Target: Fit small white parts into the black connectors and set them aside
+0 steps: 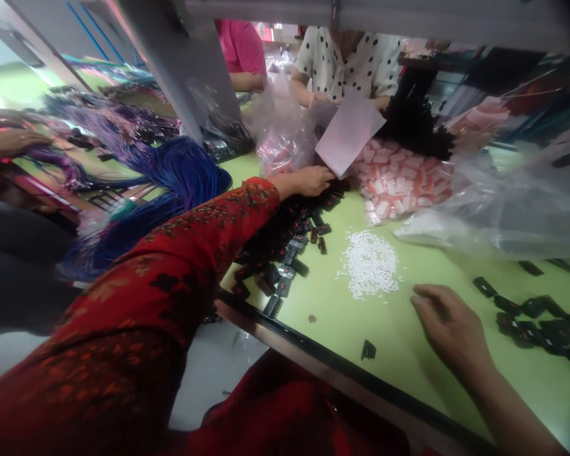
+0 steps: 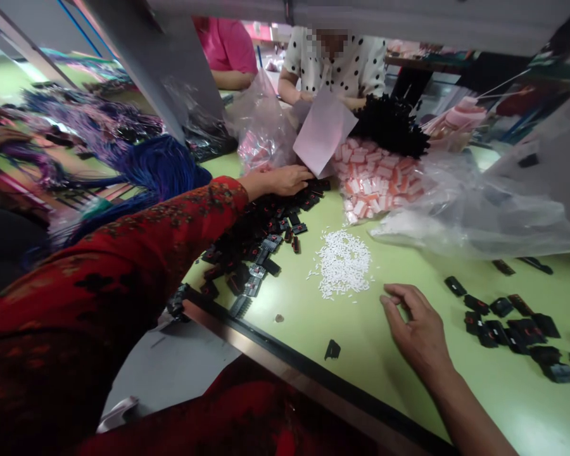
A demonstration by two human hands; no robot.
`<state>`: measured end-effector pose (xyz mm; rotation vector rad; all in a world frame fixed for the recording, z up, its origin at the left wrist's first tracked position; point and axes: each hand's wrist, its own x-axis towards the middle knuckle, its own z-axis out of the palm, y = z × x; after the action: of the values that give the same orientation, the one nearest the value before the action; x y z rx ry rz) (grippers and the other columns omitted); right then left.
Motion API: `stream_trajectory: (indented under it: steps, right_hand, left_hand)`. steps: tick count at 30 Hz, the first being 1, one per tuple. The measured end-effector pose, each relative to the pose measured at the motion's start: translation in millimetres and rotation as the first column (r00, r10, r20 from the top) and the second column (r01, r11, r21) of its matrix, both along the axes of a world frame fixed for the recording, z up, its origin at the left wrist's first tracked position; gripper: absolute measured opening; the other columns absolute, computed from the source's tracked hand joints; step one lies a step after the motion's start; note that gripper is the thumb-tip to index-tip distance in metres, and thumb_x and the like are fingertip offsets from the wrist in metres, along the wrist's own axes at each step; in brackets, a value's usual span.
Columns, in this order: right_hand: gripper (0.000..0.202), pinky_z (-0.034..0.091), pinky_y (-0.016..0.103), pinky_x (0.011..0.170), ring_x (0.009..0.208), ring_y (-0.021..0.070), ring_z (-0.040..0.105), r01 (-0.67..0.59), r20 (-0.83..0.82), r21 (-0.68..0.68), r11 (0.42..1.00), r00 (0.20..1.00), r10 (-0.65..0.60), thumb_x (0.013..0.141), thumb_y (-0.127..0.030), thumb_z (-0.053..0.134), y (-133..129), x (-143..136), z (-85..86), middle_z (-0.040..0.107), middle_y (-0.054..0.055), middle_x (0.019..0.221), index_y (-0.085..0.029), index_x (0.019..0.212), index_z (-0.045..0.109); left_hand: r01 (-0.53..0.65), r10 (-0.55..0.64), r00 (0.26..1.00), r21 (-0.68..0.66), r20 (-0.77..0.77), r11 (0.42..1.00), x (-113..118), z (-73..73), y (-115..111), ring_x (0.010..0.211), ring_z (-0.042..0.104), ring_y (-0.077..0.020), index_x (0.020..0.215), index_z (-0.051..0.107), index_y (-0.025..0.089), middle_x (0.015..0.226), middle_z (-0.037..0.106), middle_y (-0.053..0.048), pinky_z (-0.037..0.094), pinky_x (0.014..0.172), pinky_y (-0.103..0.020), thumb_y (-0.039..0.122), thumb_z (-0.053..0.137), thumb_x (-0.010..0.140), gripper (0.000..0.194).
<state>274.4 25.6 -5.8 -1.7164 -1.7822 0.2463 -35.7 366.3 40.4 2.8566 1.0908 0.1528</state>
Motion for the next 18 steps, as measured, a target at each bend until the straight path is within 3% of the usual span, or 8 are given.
stream_trajectory:
  steps: [4,7,12,15,18]
  right_hand:
    - [0.017,0.057,0.035,0.076,0.081,0.0216,0.071,-0.005,0.021,0.004,1.000,1.000,0.005,0.095,-0.039,0.062,-0.4,1.2,-1.4,0.074,0.006,0.098,-0.024,0.101,0.069]
    - [0.017,0.057,0.036,0.077,0.084,0.0221,0.072,-0.023,0.040,0.012,1.000,0.999,0.022,0.096,-0.038,0.062,-1.1,2.8,-3.6,0.073,0.006,0.100,-0.025,0.103,0.069]
    - [0.017,0.057,0.038,0.078,0.082,0.0217,0.071,-0.054,0.045,0.021,0.998,0.998,0.053,0.097,-0.038,0.061,-1.8,2.9,-6.1,0.072,0.007,0.104,-0.024,0.104,0.068]
    - [0.018,0.057,0.038,0.076,0.078,0.0216,0.071,-0.055,0.049,0.020,0.998,0.997,0.054,0.097,-0.039,0.060,-0.8,0.9,-5.1,0.072,0.008,0.105,-0.024,0.102,0.068]
    - [0.019,0.058,0.038,0.074,0.076,0.0213,0.071,-0.055,0.048,0.022,0.998,0.997,0.054,0.097,-0.039,0.059,0.4,-0.2,-3.5,0.072,0.009,0.104,-0.023,0.102,0.068]
  left_hand:
    - [0.006,-0.015,0.995,-0.091,-0.102,0.996,7.6,-5.8,4.9,0.139,0.051,-0.0268,0.154,0.046,0.010,0.157,0.048,-0.019,0.035,0.119,-0.041,0.040,0.038,0.096,0.065]
    - [0.067,-0.087,0.987,-0.145,-0.136,0.987,0.9,0.8,1.6,0.140,0.050,-0.0232,0.151,0.051,0.016,0.156,0.052,-0.013,0.035,0.119,-0.037,0.040,0.042,0.095,0.062]
    - [0.218,-0.279,0.942,-0.294,-0.184,0.931,-29.5,16.7,-20.8,0.140,0.052,-0.0206,0.141,0.062,0.020,0.149,0.061,-0.006,0.035,0.119,-0.033,0.035,0.043,0.095,0.052]
    - [0.237,-0.282,0.949,-0.270,-0.143,0.933,-35.2,18.3,-27.0,0.138,0.053,-0.0200,0.138,0.064,0.020,0.149,0.061,-0.006,0.037,0.117,-0.031,0.031,0.042,0.093,0.051]
    - [0.157,-0.182,0.974,-0.182,-0.133,0.971,-22.9,14.4,-18.2,0.137,0.054,-0.0211,0.139,0.064,0.019,0.150,0.060,-0.008,0.038,0.117,-0.033,0.024,0.044,0.088,0.055]
